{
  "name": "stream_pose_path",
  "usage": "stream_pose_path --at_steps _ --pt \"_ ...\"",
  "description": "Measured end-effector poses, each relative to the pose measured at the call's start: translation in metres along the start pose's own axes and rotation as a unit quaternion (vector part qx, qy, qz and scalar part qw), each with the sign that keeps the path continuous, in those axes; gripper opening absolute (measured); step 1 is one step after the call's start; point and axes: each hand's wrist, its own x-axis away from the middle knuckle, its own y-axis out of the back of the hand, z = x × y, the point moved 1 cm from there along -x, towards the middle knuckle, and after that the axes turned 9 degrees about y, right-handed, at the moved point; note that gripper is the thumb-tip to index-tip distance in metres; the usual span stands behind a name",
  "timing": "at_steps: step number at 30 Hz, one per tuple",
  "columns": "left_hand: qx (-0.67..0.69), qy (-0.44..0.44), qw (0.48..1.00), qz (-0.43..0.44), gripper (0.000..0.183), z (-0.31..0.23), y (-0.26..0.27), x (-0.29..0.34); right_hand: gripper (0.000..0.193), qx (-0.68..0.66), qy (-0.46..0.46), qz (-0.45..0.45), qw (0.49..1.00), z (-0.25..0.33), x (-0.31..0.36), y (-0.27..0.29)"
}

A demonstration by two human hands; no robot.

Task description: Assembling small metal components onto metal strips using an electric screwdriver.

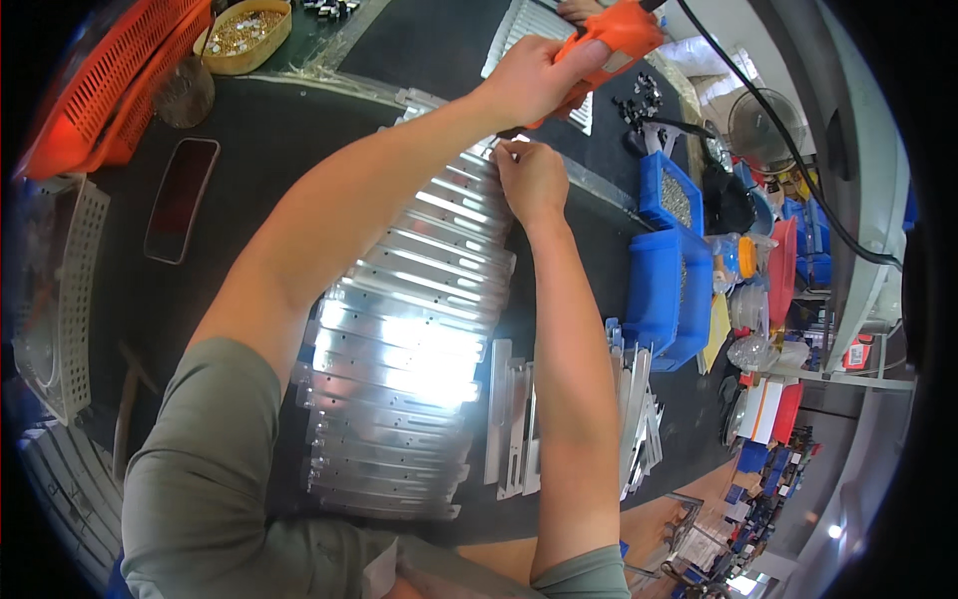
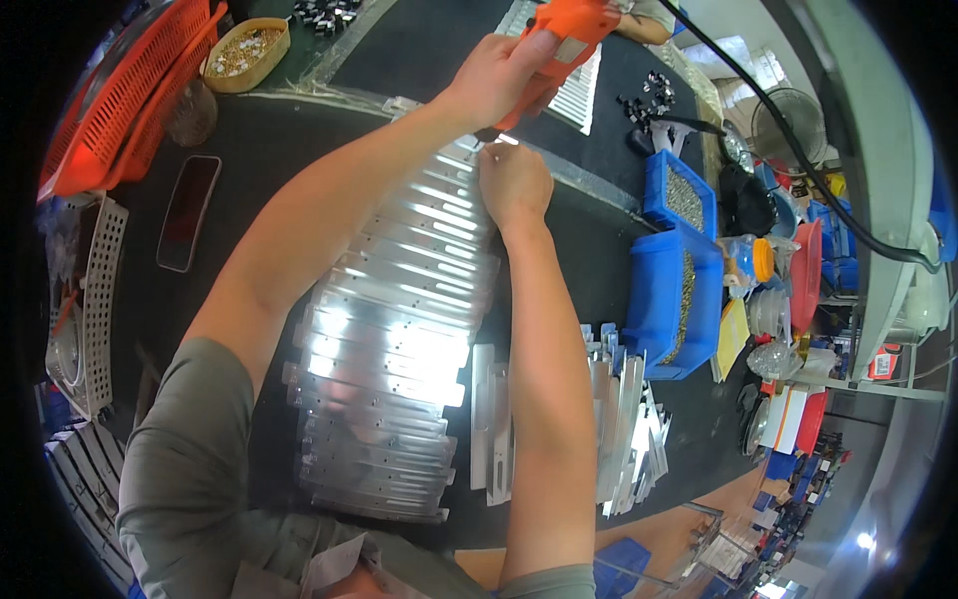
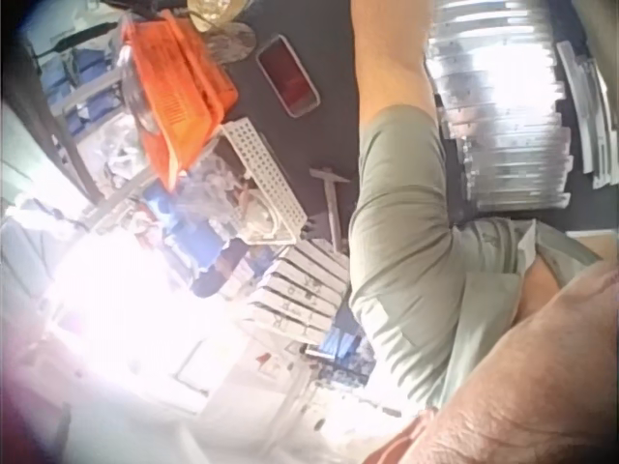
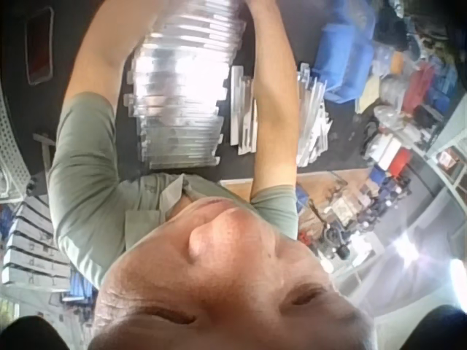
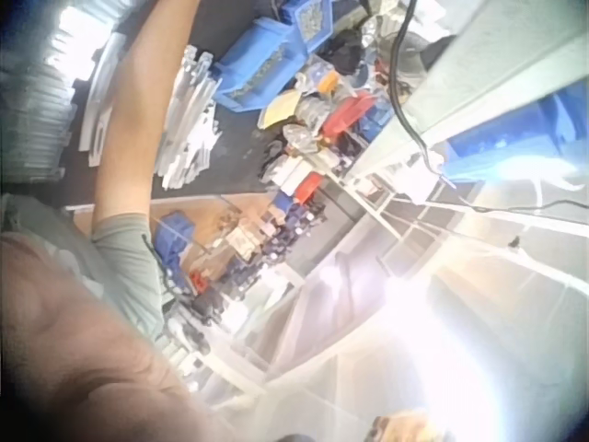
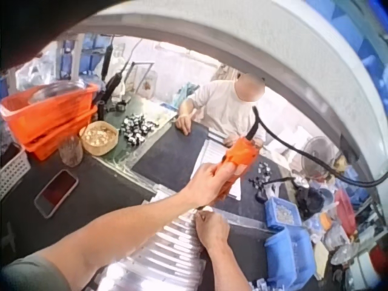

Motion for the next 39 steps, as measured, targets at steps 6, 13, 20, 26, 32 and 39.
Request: stream_pose_path --at_steps 6,13,20,26,32,39 --pt "0.038 0.029 0.999 -0.008 0.064 0.014 0.002 0.002 0.025 -0.042 0.025 0.006 0.999 0.000 0.001 -0.002" --pt "0.061 -0.004 0.998 0.006 0.061 0.004 0.007 0.003 0.020 -0.111 0.072 -0.038 0.990 -0.009 -0.006 -0.009" --pt "0.070 -0.001 0.997 -0.015 0.061 0.009 0.006 0.001 0.018 -0.117 0.104 -0.079 0.985 -0.006 -0.006 -0.012" --pt "0.161 -0.040 0.985 0.042 0.050 0.011 0.016 -0.013 0.019 -0.244 0.007 -0.092 0.965 -0.009 -0.017 -0.009" --pt "0.182 -0.027 0.982 0.033 0.045 0.017 0.016 -0.027 0.014 -0.751 -0.216 -0.046 0.622 -0.010 -0.030 0.010" --pt "0.151 -0.013 0.988 0.010 0.049 0.026 0.015 -0.028 0.025 -0.170 -0.062 -0.058 0.982 -0.017 -0.035 -0.012"
